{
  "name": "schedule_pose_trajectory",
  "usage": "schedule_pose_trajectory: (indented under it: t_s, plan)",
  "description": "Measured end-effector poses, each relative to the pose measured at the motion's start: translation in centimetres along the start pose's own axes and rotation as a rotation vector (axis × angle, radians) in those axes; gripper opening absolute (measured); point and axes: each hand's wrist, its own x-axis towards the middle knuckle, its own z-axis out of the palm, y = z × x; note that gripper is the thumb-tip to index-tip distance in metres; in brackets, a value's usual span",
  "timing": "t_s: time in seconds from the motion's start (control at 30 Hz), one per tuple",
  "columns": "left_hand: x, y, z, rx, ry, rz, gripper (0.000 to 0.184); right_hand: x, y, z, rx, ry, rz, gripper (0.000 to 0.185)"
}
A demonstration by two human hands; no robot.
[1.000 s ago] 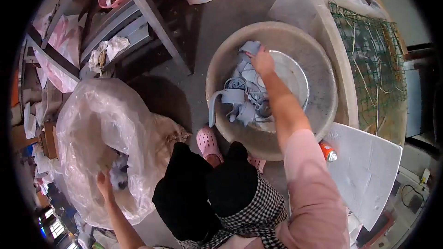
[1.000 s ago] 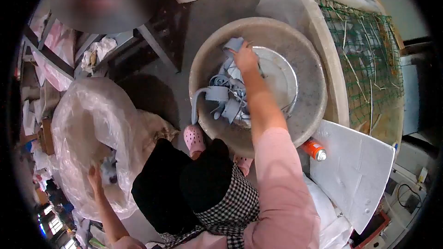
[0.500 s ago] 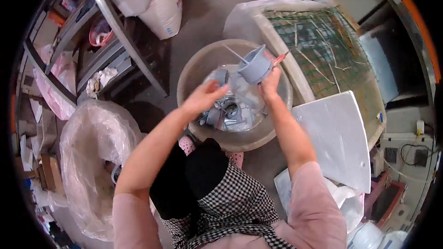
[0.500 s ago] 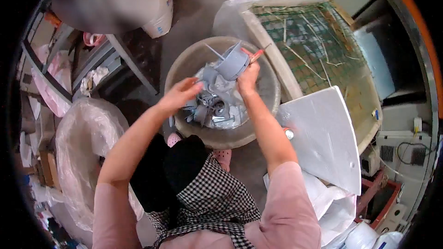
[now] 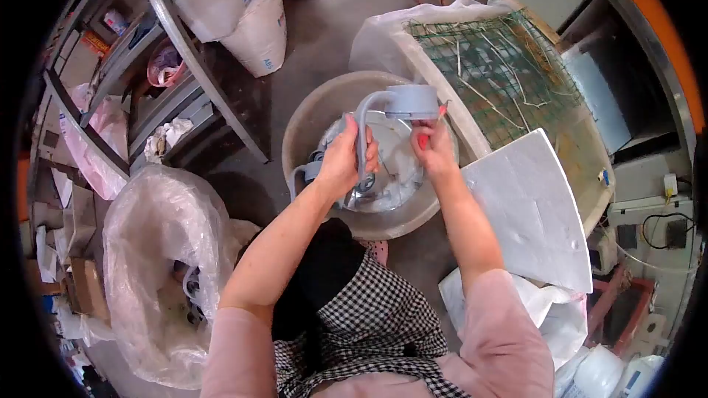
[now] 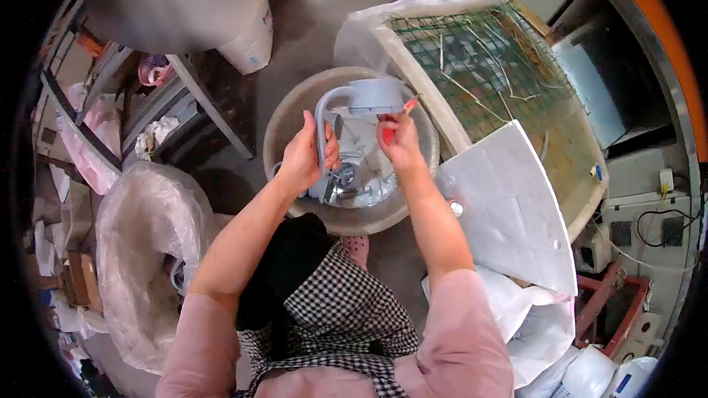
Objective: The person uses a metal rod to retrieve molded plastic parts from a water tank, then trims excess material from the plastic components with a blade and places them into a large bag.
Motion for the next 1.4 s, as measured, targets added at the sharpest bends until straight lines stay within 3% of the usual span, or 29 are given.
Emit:
schedule_pose_trajectory:
  t_s: [0.03, 0.1, 0.17, 0.27, 0.33, 0.37, 0.4, 0.47, 0.53, 0.57, 0.63, 0.67, 0.7, 0.77, 0.8, 0.87, 0.9, 0.97, 1.03, 1.07, 1.13, 1.27, 1.37, 1.4]
  plan:
    - [-0.2, 0.3, 0.4, 0.005, 0.004, 0.003, 0.039, -0.5, 0.3, 0.4, 0.004, -0.004, 0.005, 0.022]
    - [-0.3, 0.5, 2.3, 0.056, 0.290, -0.092, 0.040, -1.6, 0.8, 1.7, -0.090, 0.429, -0.018, 0.022]
    - [-0.1, 0.3, 4.5, 0.165, 0.385, -0.104, 0.038, -2.1, 0.7, 0.2, -0.037, 0.334, 0.036, 0.024]
    - [0.3, 0.2, 6.5, 0.207, 0.282, -0.121, 0.039, -2.4, 2.3, 1.0, -0.033, 0.352, -0.064, 0.025]
    - [0.6, 0.8, 8.3, 0.155, 0.378, -0.140, 0.039, -2.3, 3.6, 1.6, -0.338, 0.445, -0.161, 0.025]
    - [0.6, 0.8, 8.2, 0.154, 0.376, -0.142, 0.039, -2.3, 3.4, 0.9, -0.339, 0.446, -0.163, 0.025]
    - [0.4, 1.0, 8.0, 0.126, 0.357, -0.131, 0.038, -2.2, 3.2, -0.2, -0.376, 0.388, -0.067, 0.025]
    - [0.1, 1.2, 6.6, 0.099, 0.339, -0.116, 0.038, -1.4, 3.7, -1.2, -0.369, 0.317, -0.057, 0.026]
    - [-0.2, 1.6, 4.9, -0.026, 0.553, -0.095, 0.034, -2.0, 3.4, -0.8, -0.269, 0.360, -0.032, 0.028]
    - [-0.3, 2.0, 5.1, -0.026, 0.553, -0.092, 0.034, -2.4, 3.3, -0.3, -0.167, 0.405, -0.011, 0.031]
    - [-0.5, 2.7, 5.9, 0.870, 1.056, -0.204, 0.035, -2.9, 3.3, 0.5, -0.358, 0.441, -0.015, 0.029]
    - [-0.7, 2.9, 5.6, 0.997, 1.026, -0.111, 0.027, -3.1, 3.2, 0.7, -0.546, 0.473, -0.021, 0.029]
    - [-1.1, 3.3, 5.4, 1.005, 1.021, -0.110, 0.027, -3.5, 2.5, 0.3, -0.543, 0.468, -0.028, 0.029]
    - [-1.8, 3.8, 4.8, 1.194, 0.780, 0.039, 0.023, -4.5, 1.0, 0.6, -0.775, 0.428, 0.056, 0.031]
    - [-2.0, 3.4, 4.4, 1.143, 0.719, 0.132, 0.021, -4.5, 0.2, 0.6, -0.770, 0.432, 0.047, 0.031]
    - [-2.2, 3.1, 4.3, 1.186, 0.690, 0.118, 0.019, -4.3, -0.4, 5.1, -0.851, 0.232, 0.079, 0.033]
    - [-2.1, 3.0, 4.3, 1.232, 0.663, 0.125, 0.017, -4.1, -0.8, 5.4, -0.848, 0.241, 0.069, 0.033]
    - [-1.9, 2.7, 4.8, 1.201, 0.678, 0.141, 0.020, -2.9, -1.3, 6.9, -1.217, 0.187, 0.187, 0.031]
    - [-2.3, 3.1, 4.9, 1.036, 0.557, -0.061, 0.038, -2.1, -2.4, 7.6, -1.191, 0.215, 0.179, 0.027]
    - [-2.1, 2.9, 5.2, 1.036, 0.559, -0.054, 0.038, -1.2, -4.0, 6.1, -1.104, 0.280, 0.127, 0.028]
    - [-1.5, 2.0, 6.2, 0.254, 0.208, -0.119, 0.063, -0.5, -4.4, 6.7, -0.976, 0.320, 0.085, 0.031]
    - [-1.0, 1.5, 7.0, -0.043, 0.053, -0.193, 0.081, -1.2, -2.9, 8.4, -1.091, 0.378, 0.259, 0.034]
    - [-1.3, 1.4, 9.0, -0.110, 0.143, -0.189, 0.085, -1.5, -1.5, 6.8, -1.033, 0.388, 0.281, 0.033]
    - [-1.4, 1.3, 9.3, -0.117, 0.145, -0.187, 0.085, -1.7, -1.0, 6.4, -1.014, 0.439, 0.268, 0.024]
